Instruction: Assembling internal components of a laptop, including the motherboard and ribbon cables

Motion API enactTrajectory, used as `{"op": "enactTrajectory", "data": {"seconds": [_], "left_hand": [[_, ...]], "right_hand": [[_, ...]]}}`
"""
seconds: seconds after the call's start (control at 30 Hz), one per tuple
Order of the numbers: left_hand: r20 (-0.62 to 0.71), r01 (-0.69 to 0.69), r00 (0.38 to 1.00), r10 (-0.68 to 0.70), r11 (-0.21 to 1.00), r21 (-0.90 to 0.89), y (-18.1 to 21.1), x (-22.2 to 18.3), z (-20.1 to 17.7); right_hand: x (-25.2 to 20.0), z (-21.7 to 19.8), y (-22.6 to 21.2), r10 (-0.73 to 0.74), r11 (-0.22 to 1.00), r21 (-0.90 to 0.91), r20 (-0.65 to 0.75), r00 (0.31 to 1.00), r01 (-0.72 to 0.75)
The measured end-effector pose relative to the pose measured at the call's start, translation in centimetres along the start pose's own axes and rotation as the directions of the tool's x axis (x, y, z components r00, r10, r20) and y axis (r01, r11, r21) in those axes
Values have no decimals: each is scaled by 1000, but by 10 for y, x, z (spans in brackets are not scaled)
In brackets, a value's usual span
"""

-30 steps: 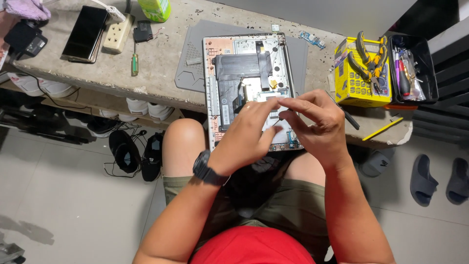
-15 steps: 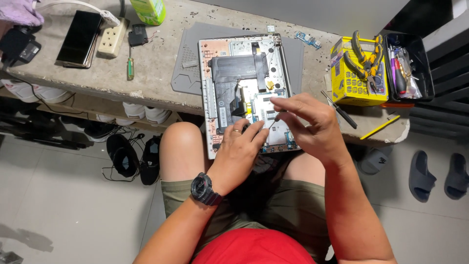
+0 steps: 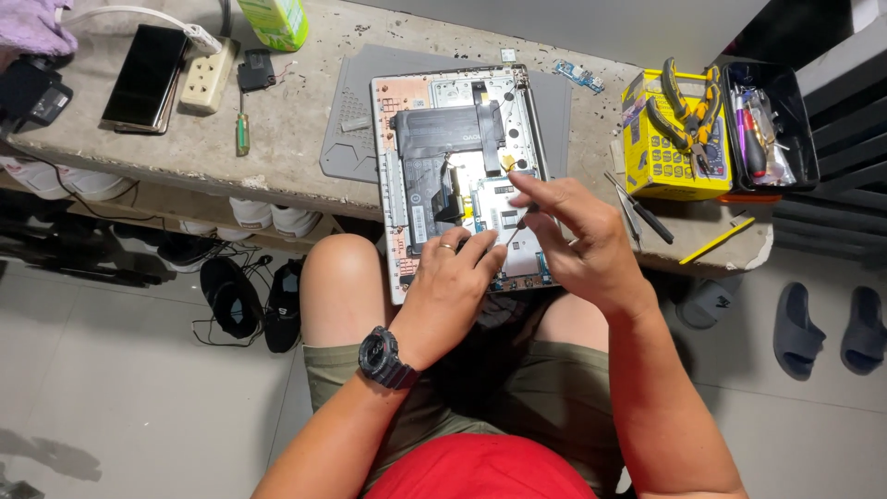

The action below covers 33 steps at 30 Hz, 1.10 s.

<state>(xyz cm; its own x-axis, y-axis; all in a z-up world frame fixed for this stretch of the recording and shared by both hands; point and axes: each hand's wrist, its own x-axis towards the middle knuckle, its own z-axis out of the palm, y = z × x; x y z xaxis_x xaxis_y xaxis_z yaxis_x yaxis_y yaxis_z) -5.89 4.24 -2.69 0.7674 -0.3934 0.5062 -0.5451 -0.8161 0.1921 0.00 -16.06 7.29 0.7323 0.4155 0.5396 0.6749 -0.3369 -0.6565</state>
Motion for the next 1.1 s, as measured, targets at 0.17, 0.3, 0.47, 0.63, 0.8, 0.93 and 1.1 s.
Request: {"op": "enactTrajectory", "data": {"seconds": [0.17, 0.3, 0.47, 0.63, 0.8, 0.93, 1.1], "left_hand": [[-8, -18, 1000, 18, 1000, 6, -3, -2, 5], [-18, -29, 999, 30, 999, 18, -4, -1, 6], [-16, -37, 999, 38, 999, 27, -2, 1, 2], [19, -23, 1000, 22, 999, 25, -3, 2, -2], [250, 75, 968, 24, 923, -378, -11, 22, -54], [86, 70, 996, -25, 819, -569, -54, 74, -71], [37, 207, 977, -209, 895, -394, -157, 173, -10]], "right_hand": [[-10, -2, 14, -33, 989, -146, -47, 998, 25], [-7, -1, 2, 6, 999, -51, -28, 1000, -8], [-8, 2, 1, 18, 998, -66, -41, 999, -20], [-15, 6, 16, 142, 988, 52, 8, 990, -142], [-20, 4, 26, 177, 979, 106, -15, 984, -175], [-20, -3, 30, 180, 974, 159, -118, 977, -160], [-20, -5, 32, 299, 942, 203, -152, 942, -267]]}}
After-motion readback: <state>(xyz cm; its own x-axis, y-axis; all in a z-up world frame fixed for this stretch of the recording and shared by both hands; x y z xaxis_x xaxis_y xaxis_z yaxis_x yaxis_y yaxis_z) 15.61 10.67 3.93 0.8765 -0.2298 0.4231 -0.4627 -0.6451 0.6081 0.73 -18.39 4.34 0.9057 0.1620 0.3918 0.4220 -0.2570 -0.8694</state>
